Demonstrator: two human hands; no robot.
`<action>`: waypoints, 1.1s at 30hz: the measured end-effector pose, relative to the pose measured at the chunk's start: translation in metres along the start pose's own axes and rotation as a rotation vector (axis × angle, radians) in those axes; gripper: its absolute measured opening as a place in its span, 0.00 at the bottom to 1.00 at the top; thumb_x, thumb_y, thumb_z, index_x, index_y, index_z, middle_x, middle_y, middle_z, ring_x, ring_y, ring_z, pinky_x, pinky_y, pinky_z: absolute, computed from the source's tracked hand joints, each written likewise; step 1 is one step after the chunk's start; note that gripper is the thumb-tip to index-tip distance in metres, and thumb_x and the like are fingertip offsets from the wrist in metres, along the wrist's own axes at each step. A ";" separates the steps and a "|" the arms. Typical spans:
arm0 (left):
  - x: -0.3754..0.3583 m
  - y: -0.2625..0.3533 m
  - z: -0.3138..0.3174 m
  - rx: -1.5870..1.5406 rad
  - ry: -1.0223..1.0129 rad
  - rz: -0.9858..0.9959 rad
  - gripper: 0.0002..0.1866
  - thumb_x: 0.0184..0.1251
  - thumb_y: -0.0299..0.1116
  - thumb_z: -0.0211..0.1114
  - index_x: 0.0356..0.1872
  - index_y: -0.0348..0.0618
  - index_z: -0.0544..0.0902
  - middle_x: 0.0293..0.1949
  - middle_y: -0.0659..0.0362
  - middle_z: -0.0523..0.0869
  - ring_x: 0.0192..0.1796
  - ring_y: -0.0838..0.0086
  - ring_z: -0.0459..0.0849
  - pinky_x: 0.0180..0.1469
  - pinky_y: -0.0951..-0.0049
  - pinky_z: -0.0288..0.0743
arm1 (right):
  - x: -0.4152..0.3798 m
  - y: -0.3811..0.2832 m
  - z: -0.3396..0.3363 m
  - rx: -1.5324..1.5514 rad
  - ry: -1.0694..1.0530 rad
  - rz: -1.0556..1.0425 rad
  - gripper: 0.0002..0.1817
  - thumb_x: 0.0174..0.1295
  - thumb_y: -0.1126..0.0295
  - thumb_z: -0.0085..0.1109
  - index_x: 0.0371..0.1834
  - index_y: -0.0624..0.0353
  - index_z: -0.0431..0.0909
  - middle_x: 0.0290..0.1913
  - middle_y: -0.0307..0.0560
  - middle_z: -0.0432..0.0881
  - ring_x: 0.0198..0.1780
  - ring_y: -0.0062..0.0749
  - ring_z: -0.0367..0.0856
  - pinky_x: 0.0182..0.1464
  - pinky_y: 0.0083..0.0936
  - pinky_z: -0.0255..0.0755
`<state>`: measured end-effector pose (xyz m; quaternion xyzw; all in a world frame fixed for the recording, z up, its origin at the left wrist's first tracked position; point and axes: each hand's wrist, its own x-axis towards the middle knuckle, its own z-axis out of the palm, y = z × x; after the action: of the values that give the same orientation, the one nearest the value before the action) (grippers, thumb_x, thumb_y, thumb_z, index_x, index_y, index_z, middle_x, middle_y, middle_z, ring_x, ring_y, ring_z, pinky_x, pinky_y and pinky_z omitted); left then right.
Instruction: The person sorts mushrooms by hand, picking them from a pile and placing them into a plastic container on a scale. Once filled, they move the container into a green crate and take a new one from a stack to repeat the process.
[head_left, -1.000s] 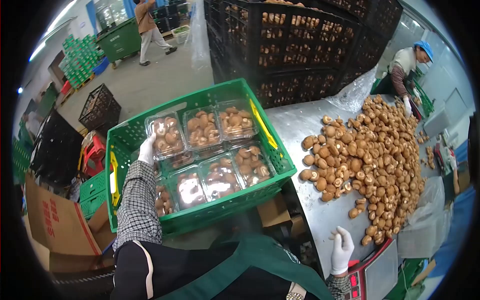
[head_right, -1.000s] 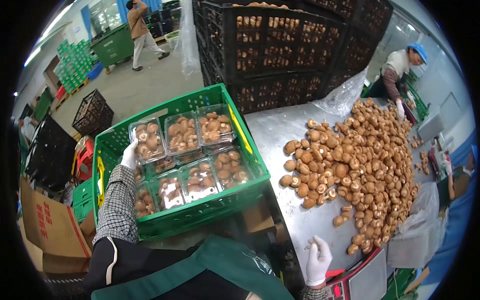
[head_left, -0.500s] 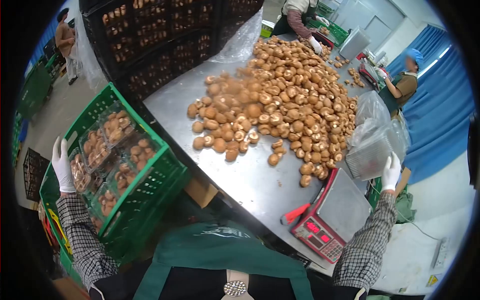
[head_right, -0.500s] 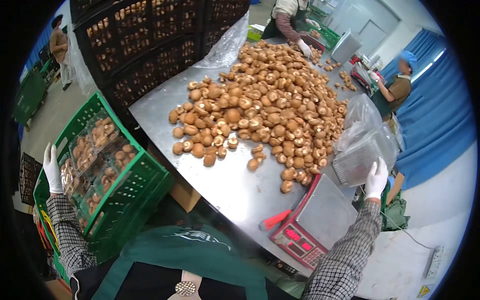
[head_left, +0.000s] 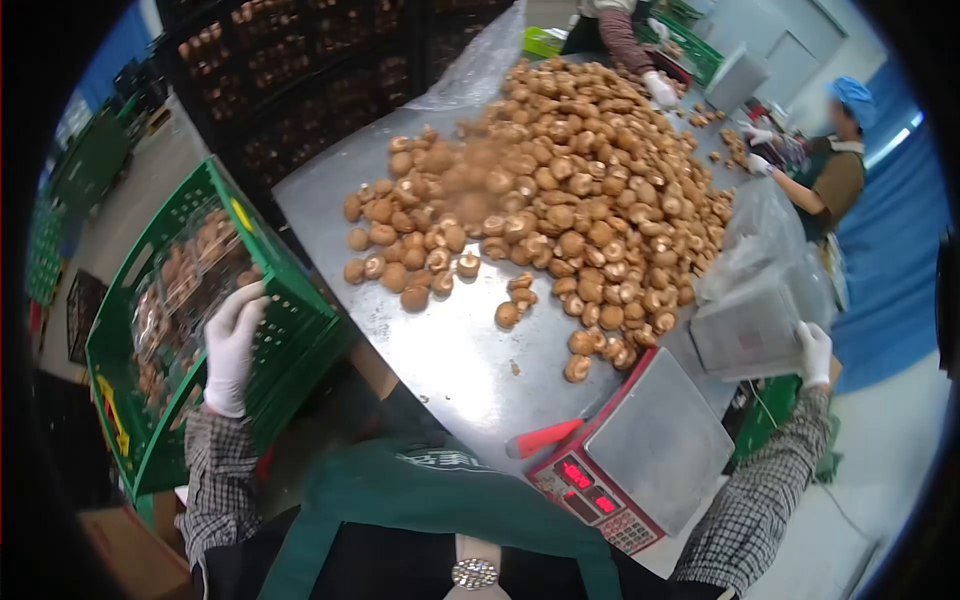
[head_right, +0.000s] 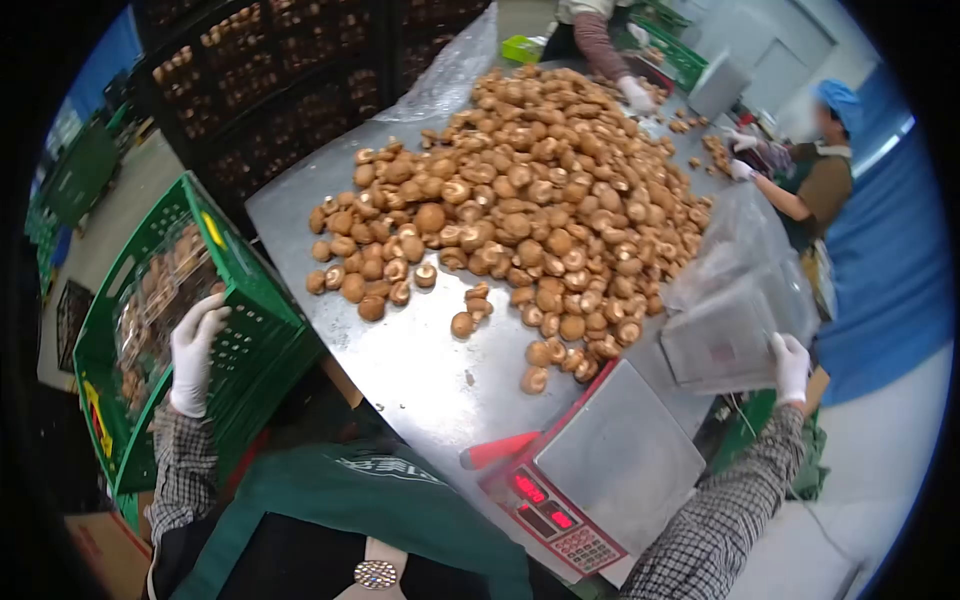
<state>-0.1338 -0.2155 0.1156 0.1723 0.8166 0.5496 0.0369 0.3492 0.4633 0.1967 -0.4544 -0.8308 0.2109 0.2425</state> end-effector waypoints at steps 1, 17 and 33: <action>-0.002 0.004 0.010 0.050 -0.029 0.015 0.15 0.68 0.29 0.55 0.52 0.34 0.79 0.43 0.56 0.84 0.45 0.77 0.80 0.49 0.78 0.73 | 0.006 0.014 0.001 0.193 0.001 0.095 0.14 0.64 0.65 0.55 0.23 0.62 0.76 0.21 0.31 0.71 0.24 0.14 0.64 0.27 0.17 0.58; 0.045 -0.042 0.125 0.268 -0.387 0.212 0.16 0.60 0.31 0.63 0.47 0.34 0.80 0.50 0.49 0.79 0.49 0.64 0.80 0.49 0.72 0.75 | -0.035 0.014 -0.015 0.034 -0.069 0.089 0.10 0.62 0.70 0.55 0.36 0.68 0.78 0.30 0.35 0.77 0.34 0.17 0.70 0.39 0.18 0.65; 0.174 -0.115 0.216 0.505 0.034 0.048 0.35 0.54 0.48 0.68 0.60 0.37 0.72 0.68 0.32 0.54 0.68 0.40 0.57 0.69 0.55 0.54 | -0.218 -0.133 0.045 -0.229 0.605 -0.006 0.04 0.64 0.76 0.53 0.35 0.67 0.75 0.36 0.47 0.76 0.39 0.33 0.73 0.46 0.28 0.68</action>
<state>-0.2709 -0.0067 -0.0514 0.1861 0.9243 0.3316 -0.0339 0.3383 0.2048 0.1909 -0.5184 -0.7407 -0.0291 0.4264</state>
